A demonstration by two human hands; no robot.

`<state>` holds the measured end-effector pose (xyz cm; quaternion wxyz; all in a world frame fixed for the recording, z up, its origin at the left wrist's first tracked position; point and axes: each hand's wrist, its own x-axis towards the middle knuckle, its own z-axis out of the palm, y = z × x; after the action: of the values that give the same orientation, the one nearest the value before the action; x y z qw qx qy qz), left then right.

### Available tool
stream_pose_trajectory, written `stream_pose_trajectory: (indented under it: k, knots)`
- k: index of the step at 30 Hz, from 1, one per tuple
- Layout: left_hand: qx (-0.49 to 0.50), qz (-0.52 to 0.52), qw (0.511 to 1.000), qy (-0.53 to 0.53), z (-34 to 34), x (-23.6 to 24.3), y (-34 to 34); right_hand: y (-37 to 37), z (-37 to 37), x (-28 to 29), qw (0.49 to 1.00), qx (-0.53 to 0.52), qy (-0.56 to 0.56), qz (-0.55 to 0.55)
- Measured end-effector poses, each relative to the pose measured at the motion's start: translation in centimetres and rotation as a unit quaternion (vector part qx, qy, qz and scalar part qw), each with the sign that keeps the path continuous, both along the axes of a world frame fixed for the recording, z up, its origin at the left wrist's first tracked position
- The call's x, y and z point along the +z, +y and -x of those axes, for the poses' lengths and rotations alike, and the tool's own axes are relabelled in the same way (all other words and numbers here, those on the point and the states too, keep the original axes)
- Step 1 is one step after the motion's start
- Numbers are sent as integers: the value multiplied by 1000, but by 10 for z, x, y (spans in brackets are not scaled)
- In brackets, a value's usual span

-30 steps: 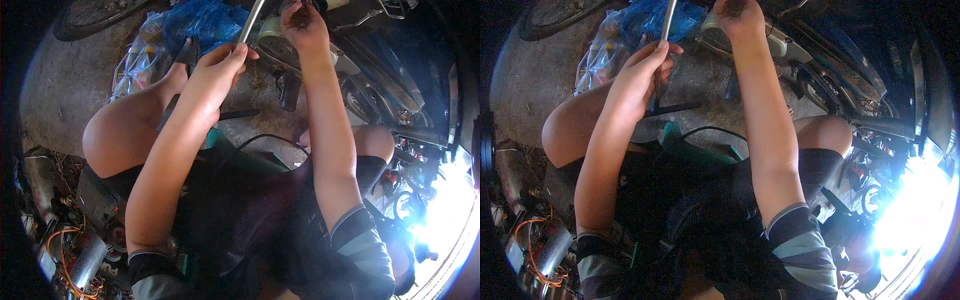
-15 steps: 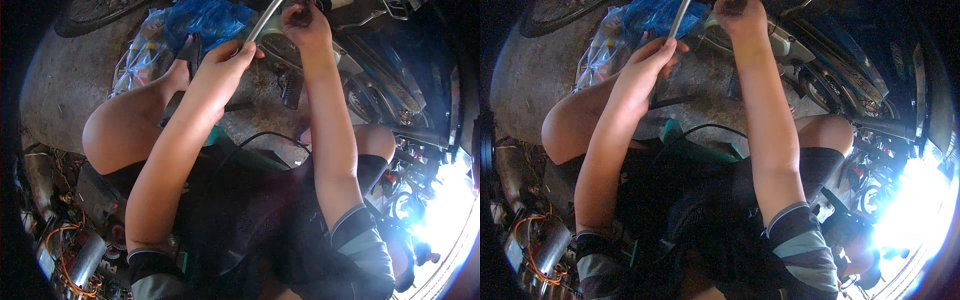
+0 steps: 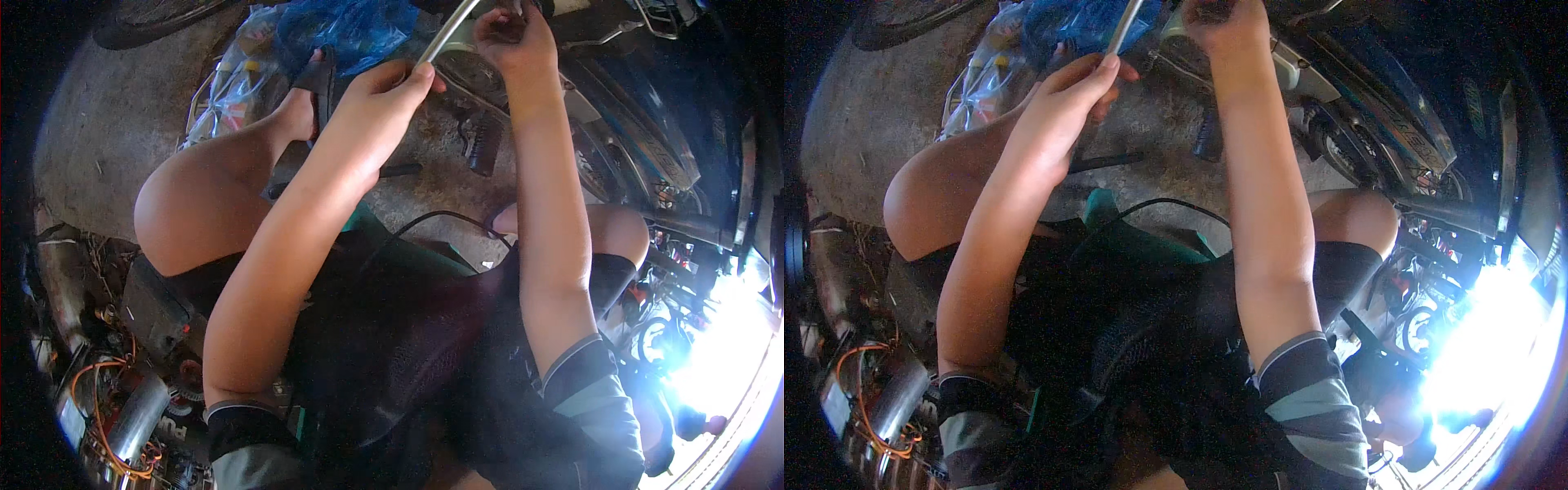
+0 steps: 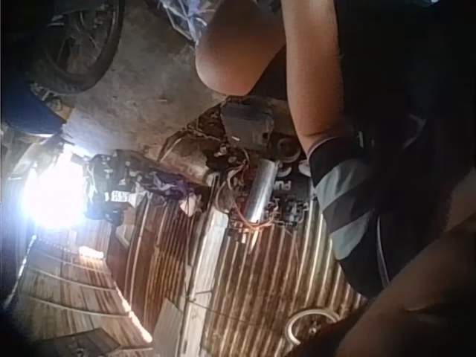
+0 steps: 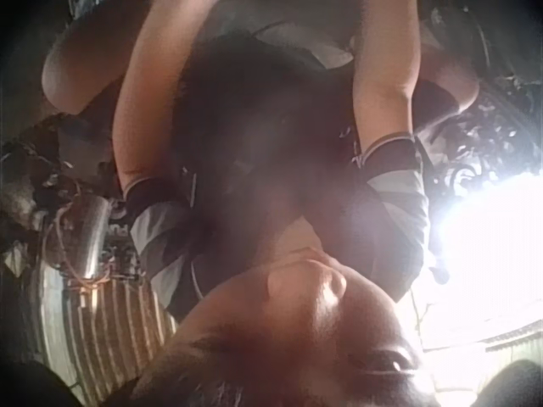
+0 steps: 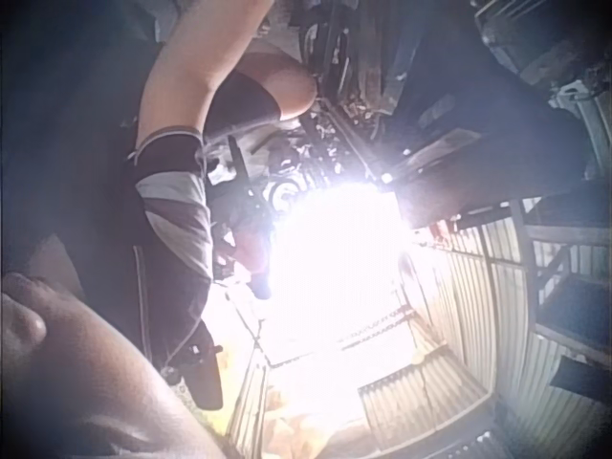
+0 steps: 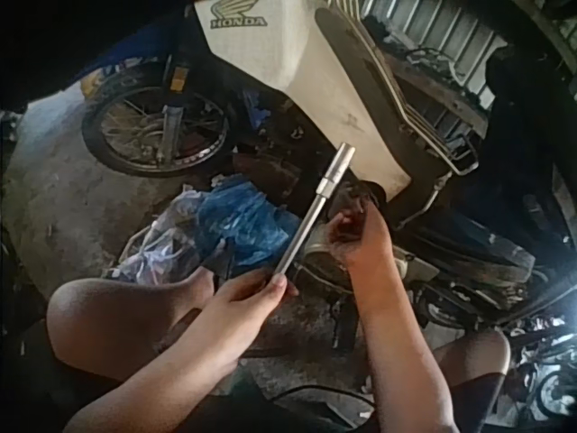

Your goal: Tightening or loosening a bolt on the side of a motorcycle engine using a T-handle wrench.

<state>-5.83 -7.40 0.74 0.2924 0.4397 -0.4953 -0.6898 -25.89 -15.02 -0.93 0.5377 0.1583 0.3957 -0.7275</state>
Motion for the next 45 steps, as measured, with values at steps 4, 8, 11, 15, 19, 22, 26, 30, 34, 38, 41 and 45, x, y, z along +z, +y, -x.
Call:
stream_pose_trajectory:
  k: [4,8,11,15,19,22,26,30,34,38,41,45]
  knots:
    - [1,21,1000,6,1,0,2,2,5,-4,998,24,-20,53]
    - [7,-6,1000,21,3,-1,2,-3,17,-5,997,48,-35,50]
    - [6,-10,1000,20,3,-1,1,-6,17,-6,997,60,-17,45]
    - [23,-16,999,19,2,0,2,-2,6,-3,997,45,25,62]
    - [25,-10,1000,7,3,-1,3,5,-2,1,997,9,-18,72]
    - [23,1,1000,5,4,-2,3,5,-3,-2,994,31,-14,108]
    - [20,-6,1000,-2,4,-2,3,-1,5,-11,988,25,-49,143]
    - [24,2,1000,-3,3,0,4,-5,15,-13,984,67,-52,156]
    - [21,1,1000,6,3,0,5,-3,14,-12,983,99,-13,156]
    - [18,-1,1000,3,4,-4,4,2,10,-11,987,76,-14,140]
    - [9,0,1000,16,4,-8,2,3,12,-13,978,94,-65,174]
    - [38,30,999,22,5,-12,1,-3,16,-15,986,73,-37,144]
